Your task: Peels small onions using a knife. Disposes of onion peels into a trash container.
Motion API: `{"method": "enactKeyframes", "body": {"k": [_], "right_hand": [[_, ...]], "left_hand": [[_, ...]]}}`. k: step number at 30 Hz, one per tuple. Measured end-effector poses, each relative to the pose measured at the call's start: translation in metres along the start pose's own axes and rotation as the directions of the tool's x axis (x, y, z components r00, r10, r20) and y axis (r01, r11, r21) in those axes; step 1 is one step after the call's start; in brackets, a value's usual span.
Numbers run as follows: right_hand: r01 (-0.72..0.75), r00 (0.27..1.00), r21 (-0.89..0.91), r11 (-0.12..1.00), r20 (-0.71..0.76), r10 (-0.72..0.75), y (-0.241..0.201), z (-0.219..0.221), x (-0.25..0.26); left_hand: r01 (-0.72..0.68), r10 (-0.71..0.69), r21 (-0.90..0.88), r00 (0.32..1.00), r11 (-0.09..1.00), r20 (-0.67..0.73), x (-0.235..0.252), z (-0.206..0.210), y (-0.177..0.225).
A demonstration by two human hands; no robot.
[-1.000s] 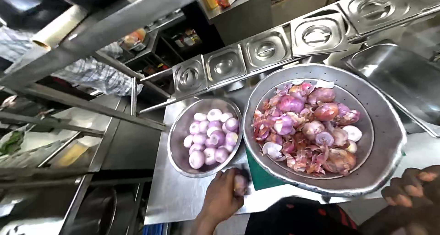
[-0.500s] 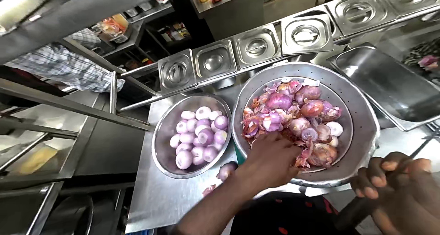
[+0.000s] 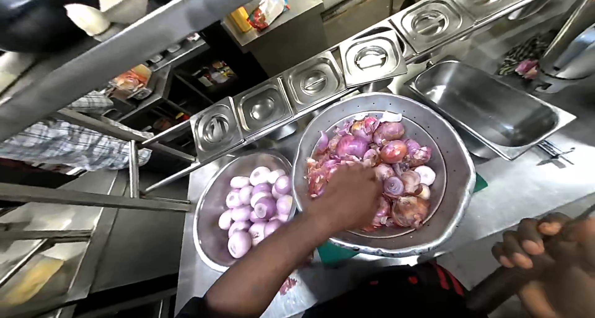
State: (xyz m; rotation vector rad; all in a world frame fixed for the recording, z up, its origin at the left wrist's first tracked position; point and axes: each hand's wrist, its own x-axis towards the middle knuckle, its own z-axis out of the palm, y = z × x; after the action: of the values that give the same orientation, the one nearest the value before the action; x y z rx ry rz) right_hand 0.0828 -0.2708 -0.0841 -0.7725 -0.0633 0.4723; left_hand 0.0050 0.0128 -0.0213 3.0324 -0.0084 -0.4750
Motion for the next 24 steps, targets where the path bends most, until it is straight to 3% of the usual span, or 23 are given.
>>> {"method": "enactKeyframes", "body": {"k": [2, 3, 9, 17, 21, 22, 24], "right_hand": [[-0.008, 1.000, 0.022, 1.000, 0.021, 0.008, 0.002, 0.003, 0.001], [-0.018, 0.999, 0.035, 0.999, 0.032, 0.017, 0.003, 0.004, 0.002], [-0.040, 0.996, 0.058, 0.997, 0.084, 0.035, 0.007, 0.005, 0.006], [-0.008, 0.999, 0.009, 1.000, 0.036, 0.007, 0.004, 0.007, 0.011], [-0.007, 0.999, 0.010, 1.000, 0.031, 0.007, 0.004, 0.008, 0.013], [-0.005, 0.999, 0.025, 1.000, 0.048, 0.004, 0.002, 0.008, 0.013], [0.009, 0.997, 0.039, 0.999, 0.081, -0.012, 0.000, 0.002, 0.014]], "left_hand": [[0.027, -0.038, 0.046, 0.967, 0.999, 0.250, 0.009, 0.025, 0.015], [0.041, -0.058, 0.063, 0.955, 0.997, 0.290, 0.015, 0.037, 0.016], [0.148, -0.129, -0.045, 0.949, 0.988, 0.287, 0.025, 0.049, 0.005], [0.090, -0.065, -0.051, 0.927, 0.995, 0.371, 0.019, 0.046, -0.001], [0.098, -0.097, 0.008, 0.955, 0.995, 0.280, 0.021, 0.044, 0.000], [0.129, -0.115, -0.038, 0.959, 0.991, 0.258, 0.018, 0.037, -0.002], [0.201, -0.148, -0.298, 0.971, 0.933, 0.190, 0.009, 0.013, -0.014]]}}
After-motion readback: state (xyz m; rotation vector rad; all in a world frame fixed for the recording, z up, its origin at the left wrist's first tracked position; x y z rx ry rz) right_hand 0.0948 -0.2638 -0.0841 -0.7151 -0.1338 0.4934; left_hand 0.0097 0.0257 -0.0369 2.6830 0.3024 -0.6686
